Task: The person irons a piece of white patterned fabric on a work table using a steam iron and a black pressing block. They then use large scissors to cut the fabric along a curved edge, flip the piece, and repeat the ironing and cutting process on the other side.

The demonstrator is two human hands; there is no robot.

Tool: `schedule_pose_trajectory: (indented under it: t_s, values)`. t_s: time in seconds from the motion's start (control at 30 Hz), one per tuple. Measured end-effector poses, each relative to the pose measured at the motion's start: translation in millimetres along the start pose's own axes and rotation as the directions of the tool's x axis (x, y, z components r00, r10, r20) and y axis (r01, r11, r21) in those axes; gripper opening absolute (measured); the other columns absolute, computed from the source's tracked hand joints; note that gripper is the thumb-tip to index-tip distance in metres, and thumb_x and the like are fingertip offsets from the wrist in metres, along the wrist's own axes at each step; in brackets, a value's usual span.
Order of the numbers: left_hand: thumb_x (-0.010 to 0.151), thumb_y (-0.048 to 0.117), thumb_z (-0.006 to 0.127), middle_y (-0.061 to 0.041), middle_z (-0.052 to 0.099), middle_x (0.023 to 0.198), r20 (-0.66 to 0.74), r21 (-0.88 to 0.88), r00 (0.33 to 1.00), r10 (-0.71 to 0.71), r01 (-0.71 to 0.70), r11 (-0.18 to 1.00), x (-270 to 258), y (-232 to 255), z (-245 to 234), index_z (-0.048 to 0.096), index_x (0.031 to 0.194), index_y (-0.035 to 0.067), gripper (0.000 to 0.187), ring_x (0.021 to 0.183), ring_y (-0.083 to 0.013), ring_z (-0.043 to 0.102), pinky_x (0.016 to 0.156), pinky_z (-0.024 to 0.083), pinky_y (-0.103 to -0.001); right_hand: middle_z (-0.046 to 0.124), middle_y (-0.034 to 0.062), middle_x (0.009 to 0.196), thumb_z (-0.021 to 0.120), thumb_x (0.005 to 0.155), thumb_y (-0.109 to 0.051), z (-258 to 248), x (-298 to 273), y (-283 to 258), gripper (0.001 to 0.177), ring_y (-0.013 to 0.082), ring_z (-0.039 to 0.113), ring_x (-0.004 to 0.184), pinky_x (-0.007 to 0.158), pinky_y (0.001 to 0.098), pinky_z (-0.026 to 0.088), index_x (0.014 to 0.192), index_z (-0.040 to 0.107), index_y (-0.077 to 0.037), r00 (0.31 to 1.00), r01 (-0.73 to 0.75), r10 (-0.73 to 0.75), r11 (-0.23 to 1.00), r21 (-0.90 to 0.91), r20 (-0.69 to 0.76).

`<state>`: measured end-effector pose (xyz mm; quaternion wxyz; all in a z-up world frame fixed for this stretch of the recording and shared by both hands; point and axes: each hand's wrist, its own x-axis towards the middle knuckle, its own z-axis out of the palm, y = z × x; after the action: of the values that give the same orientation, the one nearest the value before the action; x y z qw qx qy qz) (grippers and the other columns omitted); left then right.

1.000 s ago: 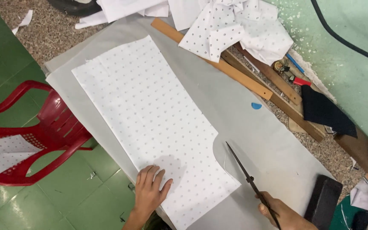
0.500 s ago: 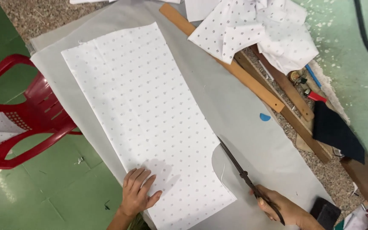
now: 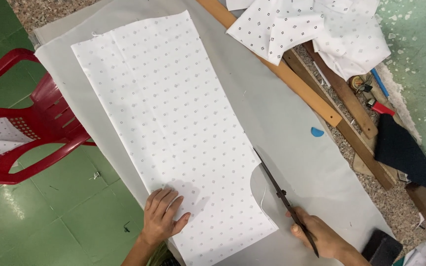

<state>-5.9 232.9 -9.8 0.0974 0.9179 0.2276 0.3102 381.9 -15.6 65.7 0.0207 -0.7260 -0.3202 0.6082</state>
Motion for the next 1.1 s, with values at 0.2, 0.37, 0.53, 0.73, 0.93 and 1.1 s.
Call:
schedule_pose_trajectory:
  t_s: [0.2,0.37,0.53,0.73,0.93,1.1]
  values:
    - [0.098,0.046,0.06,-0.008,0.068,0.111,0.001,-0.015,1.0,0.014,-0.014,1.0,4,0,-2,0.068,0.107,0.009,0.038,0.105,-0.0292,0.067,0.092,0.054,-0.045,0.061,-0.0019,0.063,0.045,0.088,-0.066,8,9,19,0.054,0.0169,0.059,0.054,0.058,0.0321,0.05,0.116,0.061,-0.023,0.994,0.077,-0.08,0.996,-0.036,-0.079]
    - [0.097,0.045,0.062,-0.009,0.069,0.109,0.003,-0.019,1.0,0.019,-0.019,1.0,3,1,-1,0.068,0.106,0.009,0.038,0.103,-0.0285,0.068,0.092,0.054,-0.045,0.052,-0.0023,0.062,0.044,0.082,-0.07,1,2,12,0.064,0.0136,0.049,0.053,0.054,0.0294,0.044,0.118,0.064,-0.021,0.999,0.039,-0.036,0.997,0.071,-0.041]
    - [0.097,0.044,0.063,-0.009,0.069,0.105,0.007,-0.03,0.999,0.033,-0.033,0.999,7,0,-2,0.068,0.105,0.008,0.037,0.099,-0.0273,0.068,0.09,0.054,-0.043,0.044,-0.0029,0.07,0.048,0.086,-0.063,-9,3,7,0.063,0.0106,0.042,0.059,0.058,0.0252,0.04,0.132,0.061,-0.021,0.993,-0.049,0.017,0.958,0.283,0.115]
    - [0.097,0.041,0.062,-0.01,0.07,0.1,0.007,-0.04,1.0,0.029,-0.029,0.999,11,1,-3,0.069,0.102,0.007,0.035,0.095,-0.0273,0.068,0.087,0.055,-0.043,0.048,-0.0041,0.065,0.039,0.083,-0.069,-16,5,-33,0.067,0.012,0.048,0.058,0.058,0.0284,0.046,0.126,0.06,-0.022,0.999,0.009,-0.013,0.993,0.115,0.033]
    - [0.097,0.041,0.062,-0.009,0.07,0.1,0.03,-0.039,0.999,0.023,-0.022,0.999,9,0,-3,0.069,0.103,0.007,0.035,0.095,-0.0266,0.067,0.087,0.054,-0.042,0.043,-0.0043,0.062,0.04,0.086,-0.067,-13,14,-46,0.065,0.0113,0.042,0.053,0.052,0.0281,0.042,0.126,0.057,-0.019,0.999,0.03,-0.037,0.986,0.162,0.04]
    - [0.097,0.041,0.063,-0.01,0.069,0.101,0.046,-0.04,0.999,0.027,-0.025,0.999,10,-1,-4,0.069,0.104,0.006,0.036,0.095,-0.0271,0.067,0.086,0.055,-0.043,0.045,-0.0034,0.062,0.037,0.083,-0.07,-10,15,-48,0.068,0.0126,0.044,0.051,0.052,0.0286,0.045,0.123,0.057,-0.019,1.0,0.014,-0.017,0.988,0.151,0.016]
